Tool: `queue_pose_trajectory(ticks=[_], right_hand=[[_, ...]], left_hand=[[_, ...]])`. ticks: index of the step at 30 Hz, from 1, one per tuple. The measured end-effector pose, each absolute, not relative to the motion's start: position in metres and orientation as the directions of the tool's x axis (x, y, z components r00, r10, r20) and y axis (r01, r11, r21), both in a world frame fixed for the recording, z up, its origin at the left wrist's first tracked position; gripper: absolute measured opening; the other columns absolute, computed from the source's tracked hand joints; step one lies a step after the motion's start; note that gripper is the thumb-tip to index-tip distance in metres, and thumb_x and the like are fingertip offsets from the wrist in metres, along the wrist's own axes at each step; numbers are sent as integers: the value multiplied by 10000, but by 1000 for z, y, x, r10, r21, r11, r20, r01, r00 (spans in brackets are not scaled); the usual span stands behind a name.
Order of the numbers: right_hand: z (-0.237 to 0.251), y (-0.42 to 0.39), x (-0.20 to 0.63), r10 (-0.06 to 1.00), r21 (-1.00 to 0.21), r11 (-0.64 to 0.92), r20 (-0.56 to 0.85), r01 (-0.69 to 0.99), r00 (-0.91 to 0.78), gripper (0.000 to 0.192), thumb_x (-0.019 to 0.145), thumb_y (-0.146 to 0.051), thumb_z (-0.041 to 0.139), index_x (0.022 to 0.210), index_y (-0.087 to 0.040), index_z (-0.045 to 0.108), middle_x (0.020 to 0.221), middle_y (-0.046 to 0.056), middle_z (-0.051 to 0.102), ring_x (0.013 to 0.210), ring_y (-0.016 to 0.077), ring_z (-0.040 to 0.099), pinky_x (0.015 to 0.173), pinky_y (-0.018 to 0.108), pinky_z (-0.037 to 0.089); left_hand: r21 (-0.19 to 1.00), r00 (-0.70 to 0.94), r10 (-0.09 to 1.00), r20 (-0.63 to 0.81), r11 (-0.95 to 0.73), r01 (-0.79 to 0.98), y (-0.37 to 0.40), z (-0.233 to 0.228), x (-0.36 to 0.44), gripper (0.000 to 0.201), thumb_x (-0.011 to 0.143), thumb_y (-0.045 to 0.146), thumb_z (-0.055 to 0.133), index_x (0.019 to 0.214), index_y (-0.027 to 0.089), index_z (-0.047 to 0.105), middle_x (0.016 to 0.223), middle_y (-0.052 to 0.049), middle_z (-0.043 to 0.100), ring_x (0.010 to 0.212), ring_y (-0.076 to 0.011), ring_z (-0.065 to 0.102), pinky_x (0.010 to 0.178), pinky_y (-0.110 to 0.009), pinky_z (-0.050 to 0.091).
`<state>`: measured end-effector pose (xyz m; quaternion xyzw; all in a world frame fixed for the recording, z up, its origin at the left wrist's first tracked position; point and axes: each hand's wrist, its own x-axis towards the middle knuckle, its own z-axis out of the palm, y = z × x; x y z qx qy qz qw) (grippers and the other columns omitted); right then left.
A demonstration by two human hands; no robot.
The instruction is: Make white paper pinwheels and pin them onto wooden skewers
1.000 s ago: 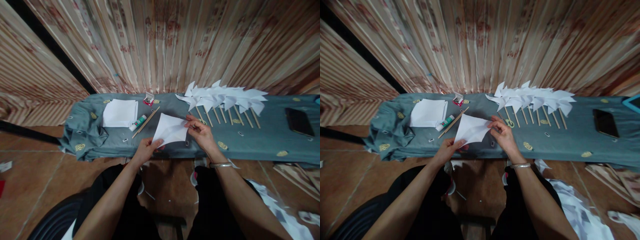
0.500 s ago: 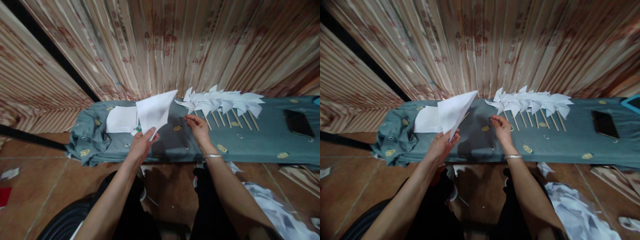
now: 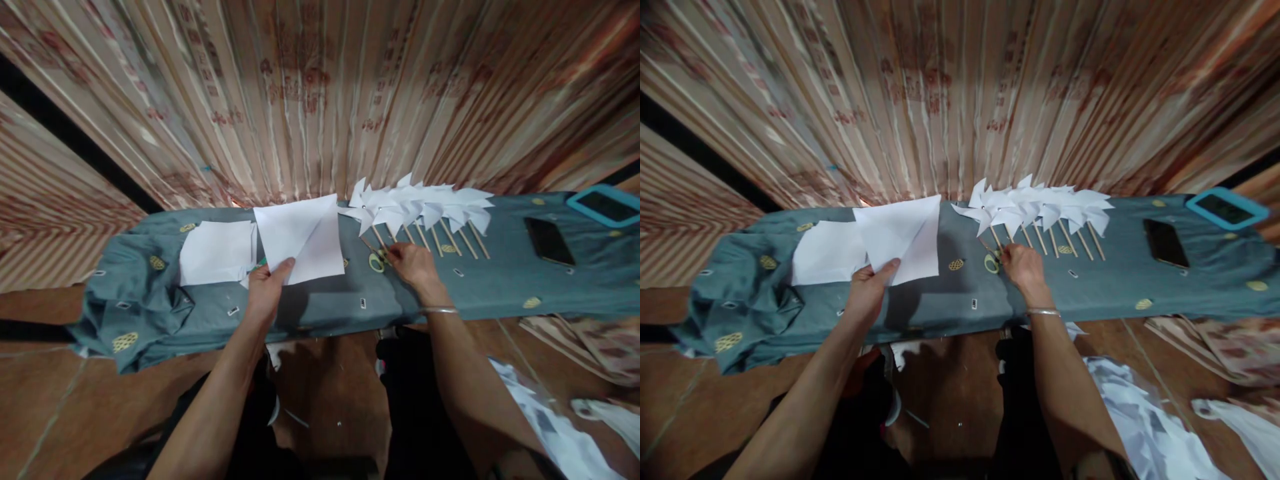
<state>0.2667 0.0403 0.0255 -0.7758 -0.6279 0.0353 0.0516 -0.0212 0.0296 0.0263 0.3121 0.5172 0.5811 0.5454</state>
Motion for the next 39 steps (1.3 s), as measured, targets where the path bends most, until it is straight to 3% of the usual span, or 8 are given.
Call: queue_pose_trajectory(ticks=[4, 7, 13, 19, 27, 39], right_hand=[[23, 40, 258, 982, -54, -189, -22, 980, 188, 220, 872, -310, 594, 970, -164, 725, 877, 155, 743, 822, 281, 685, 698, 338, 453], [22, 38, 253, 987, 4, -155, 34, 988, 155, 274, 894, -310, 558, 1053, -145, 709, 952, 171, 742, 895, 292, 677, 731, 342, 460], [18, 37, 251, 998, -39, -18, 65, 999, 21, 325, 912, -159, 441, 1055, -144, 733, 1101, 144, 729, 958, 251, 666, 821, 311, 461], [13, 39, 254, 998, -38, -12, 67, 999, 15, 337, 909, -127, 420, 1057, -147, 722, 1075, 130, 741, 945, 235, 665, 806, 291, 454], [10, 41, 263, 998, -53, -14, 64, 998, 17, 316, 920, -119, 401, 1018, -121, 701, 1036, 150, 729, 971, 249, 649, 841, 308, 448], [2, 30, 267, 976, -89, 72, 213, 993, -51, 284, 900, -237, 500, 1066, -112, 693, 1403, 216, 519, 1263, 337, 481, 1034, 457, 388]], left_hand=[[970, -257, 950, -177, 125, -209, 33, 30, -26, 392, 468, 403, 855, 700, 108, 742, 669, -46, 720, 593, -148, 593, 626, -286, 477], [985, -267, 954, -139, 106, -136, 31, 33, -30, 352, 509, 394, 824, 707, 114, 746, 662, -33, 713, 582, -139, 571, 611, -280, 474], [995, -278, 956, -94, 84, -48, 26, 35, -36, 309, 537, 390, 788, 695, 129, 746, 663, -26, 711, 604, -153, 581, 604, -282, 485], [997, -263, 962, -72, 78, 14, 27, 33, -35, 337, 561, 416, 774, 727, 123, 755, 681, -42, 719, 621, -168, 606, 594, -283, 493], [998, -208, 977, -55, 63, 29, 31, 34, -23, 349, 585, 419, 764, 781, 131, 756, 803, -75, 752, 760, -228, 672, 709, -334, 540], [993, -266, 958, -108, 115, 10, 43, 31, -10, 376, 552, 437, 810, 769, 134, 760, 776, -68, 752, 704, -210, 659, 648, -304, 518]])
